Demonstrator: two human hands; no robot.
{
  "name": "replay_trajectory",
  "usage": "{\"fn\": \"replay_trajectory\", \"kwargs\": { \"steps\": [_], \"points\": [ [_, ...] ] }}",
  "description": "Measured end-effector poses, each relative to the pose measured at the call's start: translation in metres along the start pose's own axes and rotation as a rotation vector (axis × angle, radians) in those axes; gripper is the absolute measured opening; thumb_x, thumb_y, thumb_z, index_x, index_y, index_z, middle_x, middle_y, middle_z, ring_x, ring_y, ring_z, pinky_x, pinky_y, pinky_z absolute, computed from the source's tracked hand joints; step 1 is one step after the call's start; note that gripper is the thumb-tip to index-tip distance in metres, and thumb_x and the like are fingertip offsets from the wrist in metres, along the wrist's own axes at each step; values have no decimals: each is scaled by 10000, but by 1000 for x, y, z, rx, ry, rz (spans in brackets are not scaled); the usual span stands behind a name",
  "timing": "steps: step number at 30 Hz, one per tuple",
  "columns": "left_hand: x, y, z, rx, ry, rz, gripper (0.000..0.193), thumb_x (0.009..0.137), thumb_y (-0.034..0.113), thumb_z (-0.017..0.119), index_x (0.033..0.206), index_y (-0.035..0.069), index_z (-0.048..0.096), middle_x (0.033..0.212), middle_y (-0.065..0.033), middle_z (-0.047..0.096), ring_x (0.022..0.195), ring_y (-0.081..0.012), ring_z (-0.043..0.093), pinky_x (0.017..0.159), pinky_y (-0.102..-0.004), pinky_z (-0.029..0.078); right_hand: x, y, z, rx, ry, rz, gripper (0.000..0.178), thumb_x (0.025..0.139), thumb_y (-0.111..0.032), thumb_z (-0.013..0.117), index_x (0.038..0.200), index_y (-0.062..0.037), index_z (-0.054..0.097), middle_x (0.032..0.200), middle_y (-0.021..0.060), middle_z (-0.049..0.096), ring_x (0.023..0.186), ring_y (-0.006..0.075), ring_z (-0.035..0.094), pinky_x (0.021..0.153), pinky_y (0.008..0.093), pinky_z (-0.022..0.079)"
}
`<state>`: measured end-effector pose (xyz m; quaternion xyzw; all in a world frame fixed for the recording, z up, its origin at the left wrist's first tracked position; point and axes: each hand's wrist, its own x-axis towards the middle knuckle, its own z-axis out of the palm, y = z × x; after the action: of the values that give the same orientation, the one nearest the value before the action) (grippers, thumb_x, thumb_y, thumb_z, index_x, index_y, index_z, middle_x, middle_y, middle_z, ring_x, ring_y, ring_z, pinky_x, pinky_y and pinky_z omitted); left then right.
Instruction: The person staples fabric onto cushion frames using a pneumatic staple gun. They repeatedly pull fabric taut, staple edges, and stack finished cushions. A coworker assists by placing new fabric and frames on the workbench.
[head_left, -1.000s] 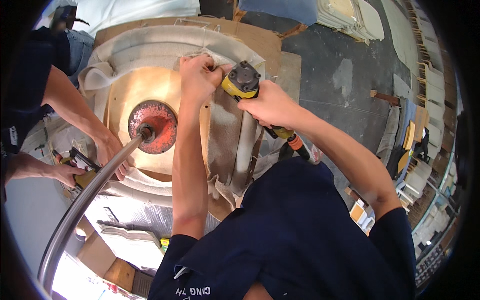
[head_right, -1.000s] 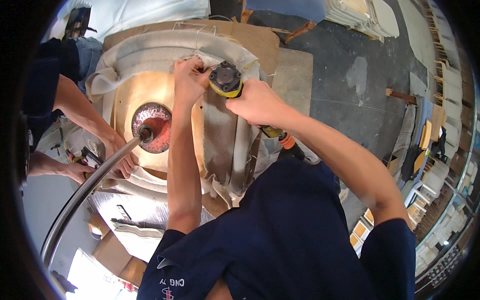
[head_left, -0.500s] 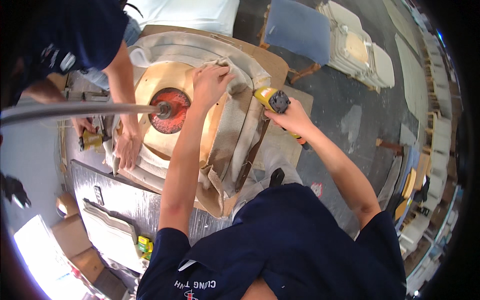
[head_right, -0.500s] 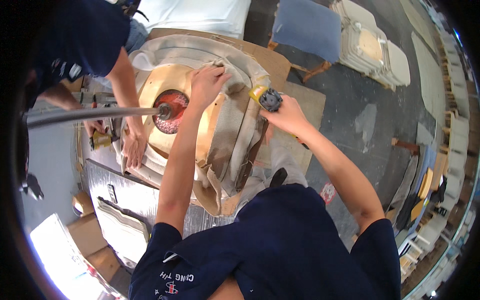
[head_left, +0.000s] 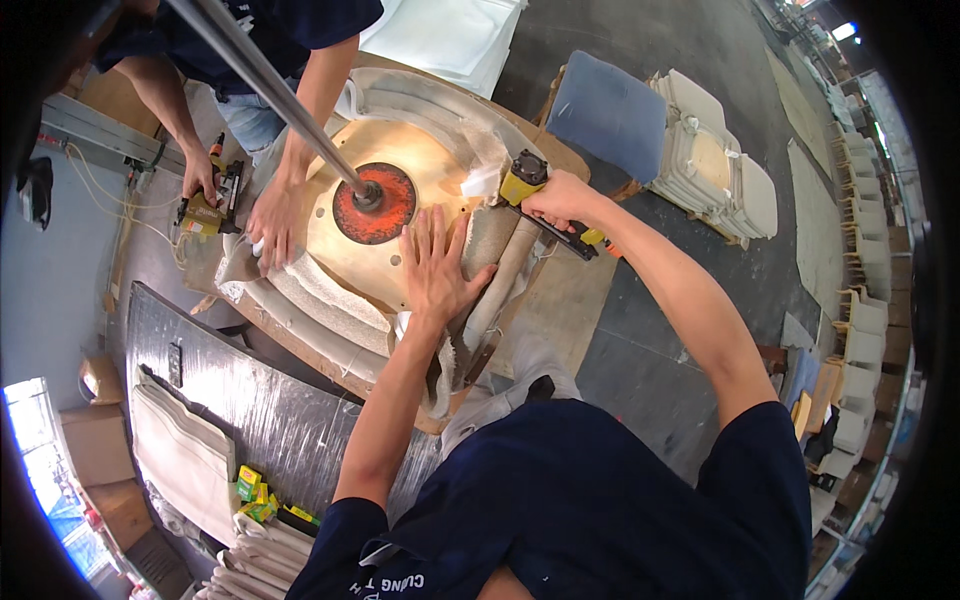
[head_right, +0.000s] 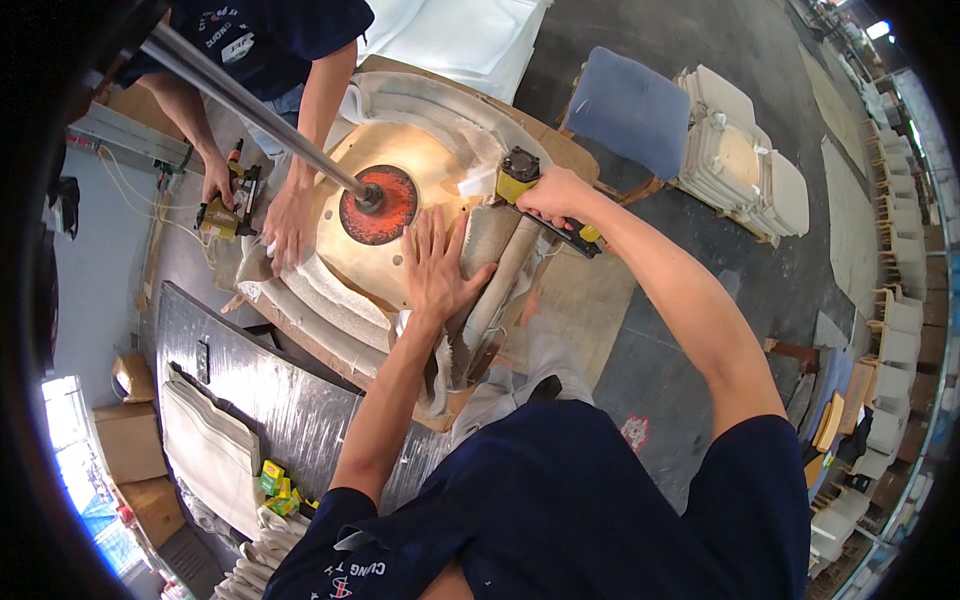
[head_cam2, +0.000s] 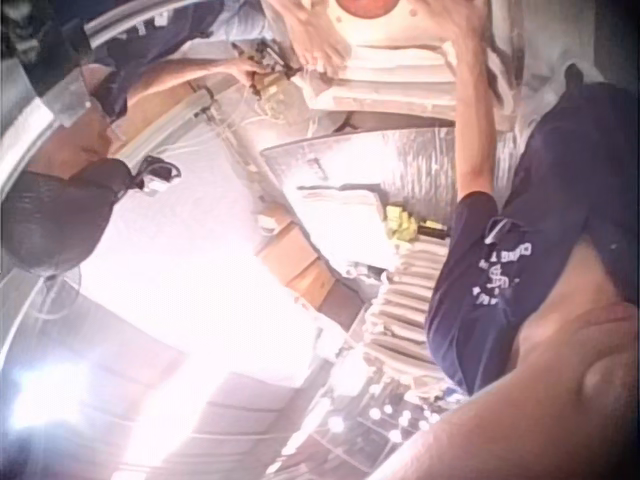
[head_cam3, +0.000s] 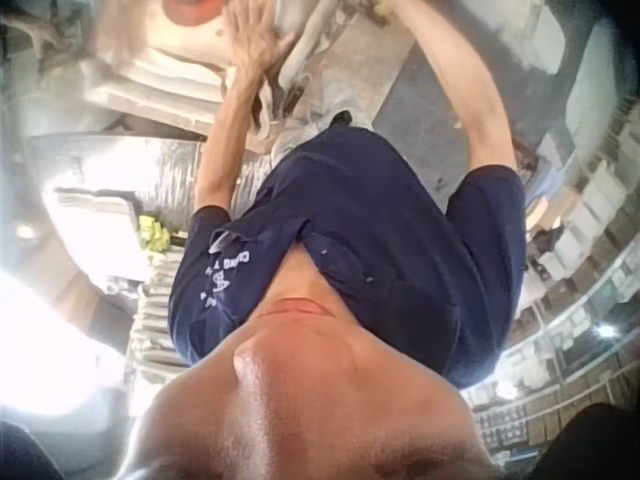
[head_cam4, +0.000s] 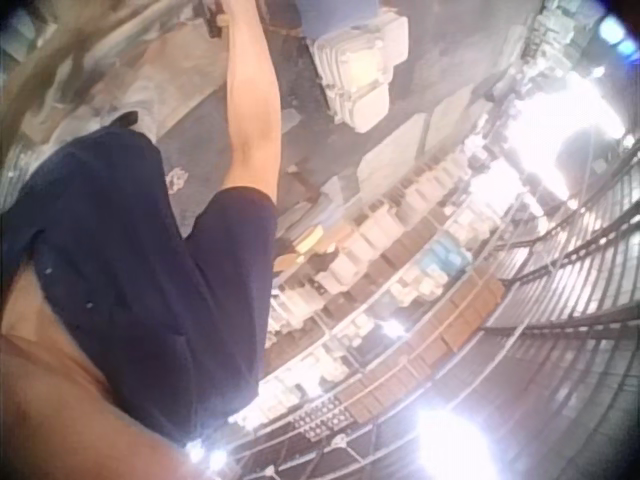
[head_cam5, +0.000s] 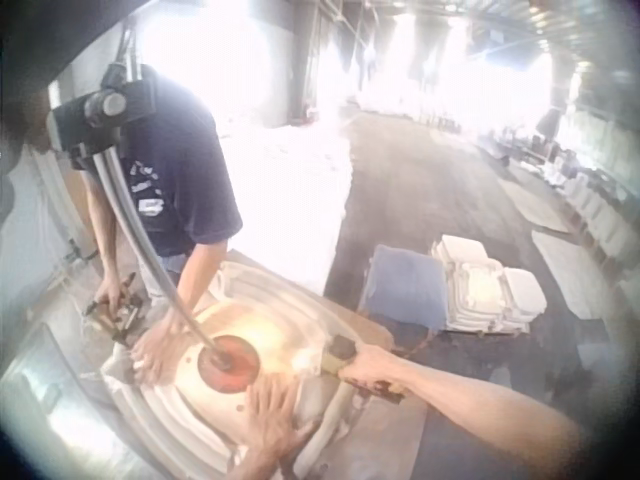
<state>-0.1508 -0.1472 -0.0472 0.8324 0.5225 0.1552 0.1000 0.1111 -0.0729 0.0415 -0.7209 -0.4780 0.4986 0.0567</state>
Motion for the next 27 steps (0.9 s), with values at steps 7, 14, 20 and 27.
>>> {"fn": "replay_trajectory", "kwargs": {
  "steps": [7,14,20,27],
  "points": [
    [5,9,4,20,30,-80,985,859,689,703,1644,156,436,1743,-202,304,1642,-385,191,1320,-626,76,10,-3,2,-16,12,-1,215,808,-199,767,740,-26,658,569,48,545,424,154,515,403,350,421],
    [12,18,16,-85,126,24,846,937,470,715,1640,100,424,1755,-191,298,1655,-399,171,1318,-644,67,22,-13,-12,-23,-42,26,177,794,-175,768,755,-36,665,566,41,497,417,157,478,407,360,407],
    [30,33,33,-81,-98,455,695,1068,398,549,1644,40,396,1680,-120,462,1586,-241,385,1349,-556,103,24,-6,-5,-34,2,-39,276,805,-238,764,734,9,664,586,102,612,453,211,607,411,379,498],
    [24,18,27,-120,-139,381,766,1070,522,498,1657,45,377,1677,-108,471,1586,-215,381,1351,-535,78,20,-8,-9,43,-97,18,284,820,-233,774,718,-10,632,554,79,561,415,184,544,403,376,479]
  ]
}}
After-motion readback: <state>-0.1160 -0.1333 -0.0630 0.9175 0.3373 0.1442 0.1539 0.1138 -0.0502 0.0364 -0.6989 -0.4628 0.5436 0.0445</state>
